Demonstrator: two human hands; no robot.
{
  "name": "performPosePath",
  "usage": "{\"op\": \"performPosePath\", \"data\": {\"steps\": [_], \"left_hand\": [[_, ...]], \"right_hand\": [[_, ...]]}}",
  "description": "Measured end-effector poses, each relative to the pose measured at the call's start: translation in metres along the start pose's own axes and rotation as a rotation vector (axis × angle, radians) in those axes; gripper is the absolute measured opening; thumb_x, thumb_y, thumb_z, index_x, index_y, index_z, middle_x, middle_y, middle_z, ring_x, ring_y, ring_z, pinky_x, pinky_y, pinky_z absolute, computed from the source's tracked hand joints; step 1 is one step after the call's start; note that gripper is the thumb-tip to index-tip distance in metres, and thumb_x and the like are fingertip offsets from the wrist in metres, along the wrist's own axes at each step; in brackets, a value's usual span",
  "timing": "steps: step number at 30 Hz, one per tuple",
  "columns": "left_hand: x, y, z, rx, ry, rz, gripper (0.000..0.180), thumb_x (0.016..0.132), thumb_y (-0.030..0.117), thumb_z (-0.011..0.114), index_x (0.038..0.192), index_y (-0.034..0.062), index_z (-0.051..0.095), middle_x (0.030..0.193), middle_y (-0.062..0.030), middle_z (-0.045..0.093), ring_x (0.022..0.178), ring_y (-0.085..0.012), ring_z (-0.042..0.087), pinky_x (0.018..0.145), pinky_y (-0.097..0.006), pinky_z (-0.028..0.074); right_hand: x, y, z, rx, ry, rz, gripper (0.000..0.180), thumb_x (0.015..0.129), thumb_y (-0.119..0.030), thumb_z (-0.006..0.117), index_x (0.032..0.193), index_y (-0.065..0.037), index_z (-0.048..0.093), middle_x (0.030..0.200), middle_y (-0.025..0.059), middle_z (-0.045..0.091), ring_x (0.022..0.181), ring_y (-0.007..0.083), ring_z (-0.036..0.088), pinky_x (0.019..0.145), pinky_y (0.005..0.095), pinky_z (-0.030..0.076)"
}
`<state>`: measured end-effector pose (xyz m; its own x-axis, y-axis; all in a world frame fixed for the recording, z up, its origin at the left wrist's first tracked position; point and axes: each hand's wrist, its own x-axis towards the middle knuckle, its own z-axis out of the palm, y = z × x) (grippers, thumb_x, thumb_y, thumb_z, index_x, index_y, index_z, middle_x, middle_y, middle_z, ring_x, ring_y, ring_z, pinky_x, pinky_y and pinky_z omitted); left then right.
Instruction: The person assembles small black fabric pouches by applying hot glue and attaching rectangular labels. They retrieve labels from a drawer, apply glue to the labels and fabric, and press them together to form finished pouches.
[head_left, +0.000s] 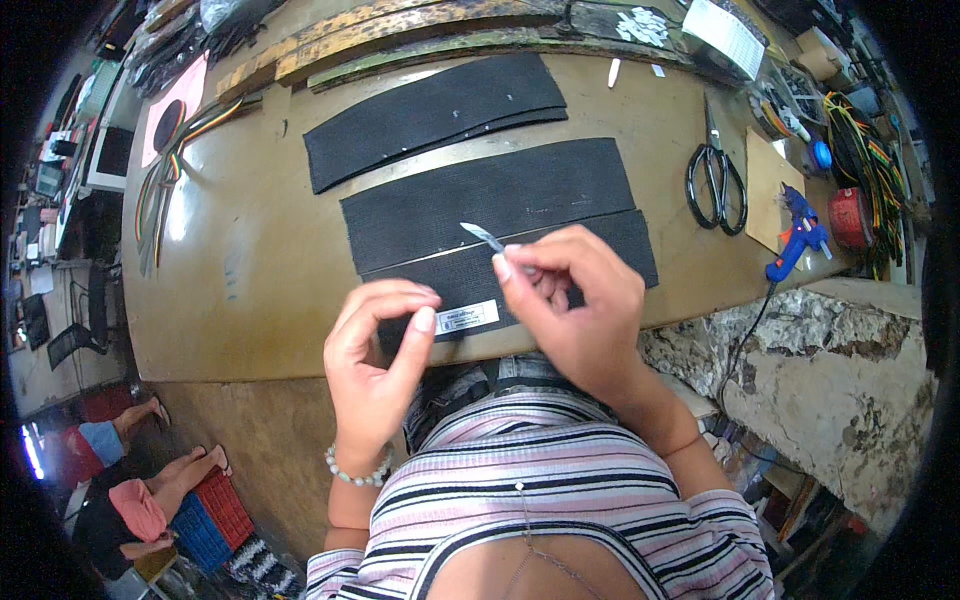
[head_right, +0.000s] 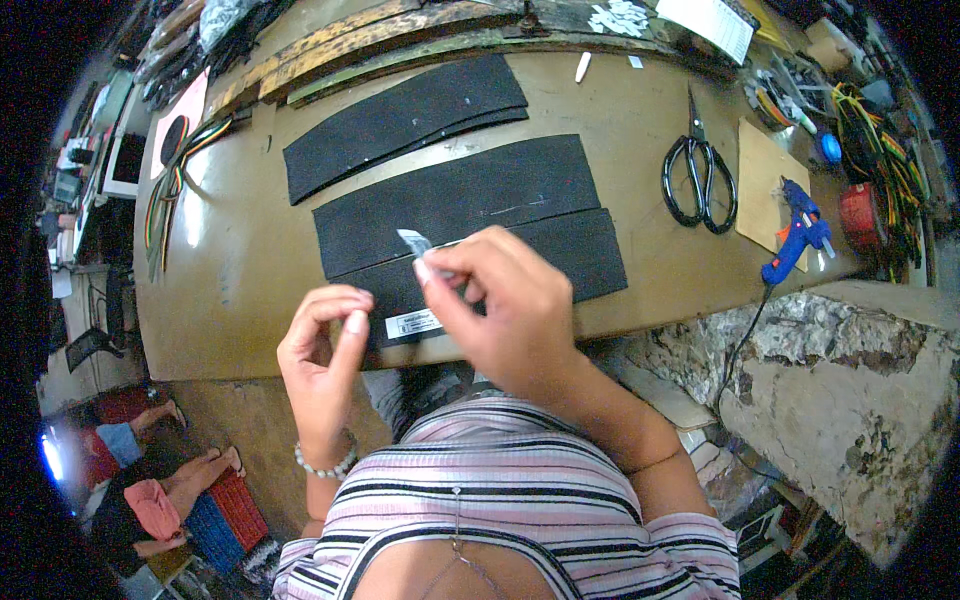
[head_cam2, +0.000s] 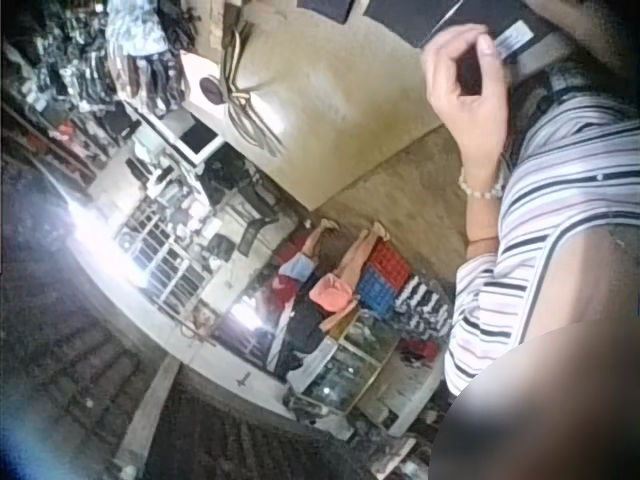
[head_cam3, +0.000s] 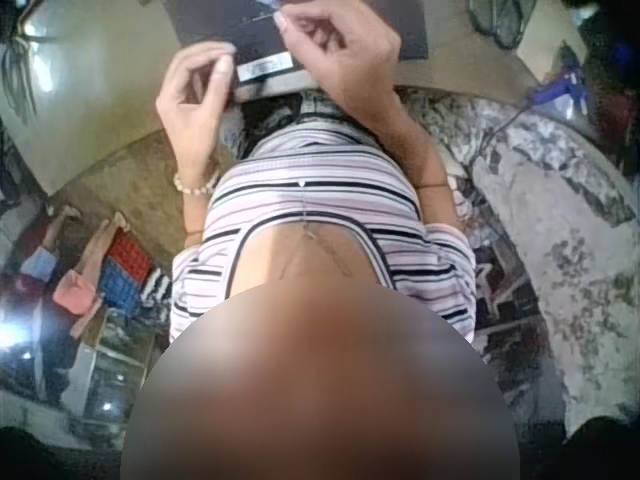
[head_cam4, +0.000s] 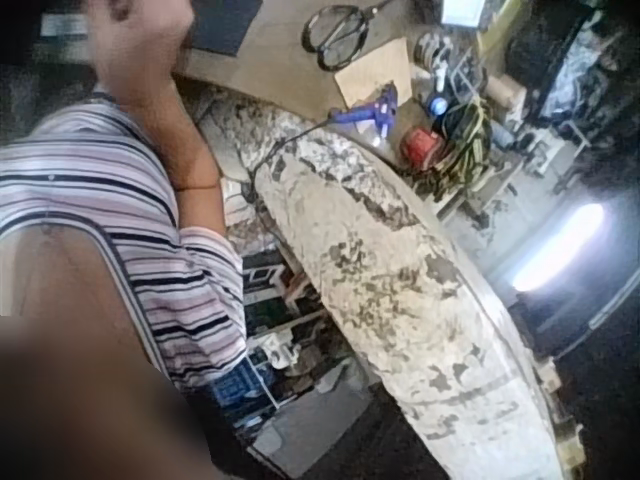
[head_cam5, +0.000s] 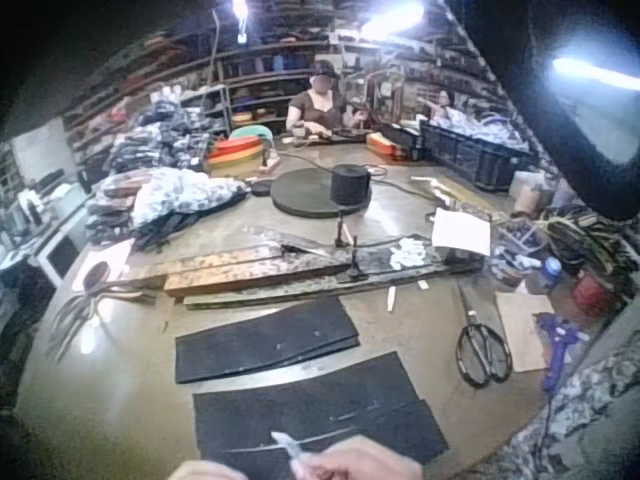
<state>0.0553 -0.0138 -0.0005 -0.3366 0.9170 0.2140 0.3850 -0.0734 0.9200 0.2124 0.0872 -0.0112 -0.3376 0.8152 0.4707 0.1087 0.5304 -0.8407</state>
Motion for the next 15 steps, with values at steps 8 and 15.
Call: {"op": "performPosePath", "data": {"steps": [8,15], "left_hand": [[0.02,-0.004,0.026,-0.529,-0.02,-0.385,0.022,0.093,0.005,0.067,0.112,-0.0067,0.068,0.099,-0.0114,0.07,0.08,-0.0101,0.065,0.071,-0.021,0.053],[0.02,0.001,0.032,-0.483,-0.167,-0.476,0.011,0.086,0.005,0.075,0.092,-0.0041,0.072,0.085,-0.0104,0.073,0.068,-0.0073,0.065,0.058,-0.019,0.053]], "right_hand": [[0.002,-0.004,-0.022,0.259,-0.371,0.239,0.032,0.081,0.0,0.075,0.11,0.0,0.064,0.098,0.0072,0.063,0.083,0.0125,0.063,0.07,0.0244,0.054],[0.003,0.029,-0.061,0.866,-0.46,0.913,0.035,0.09,-0.006,0.072,0.12,0.004,0.057,0.097,0.0086,0.066,0.08,0.0104,0.066,0.068,0.0237,0.056]]}}
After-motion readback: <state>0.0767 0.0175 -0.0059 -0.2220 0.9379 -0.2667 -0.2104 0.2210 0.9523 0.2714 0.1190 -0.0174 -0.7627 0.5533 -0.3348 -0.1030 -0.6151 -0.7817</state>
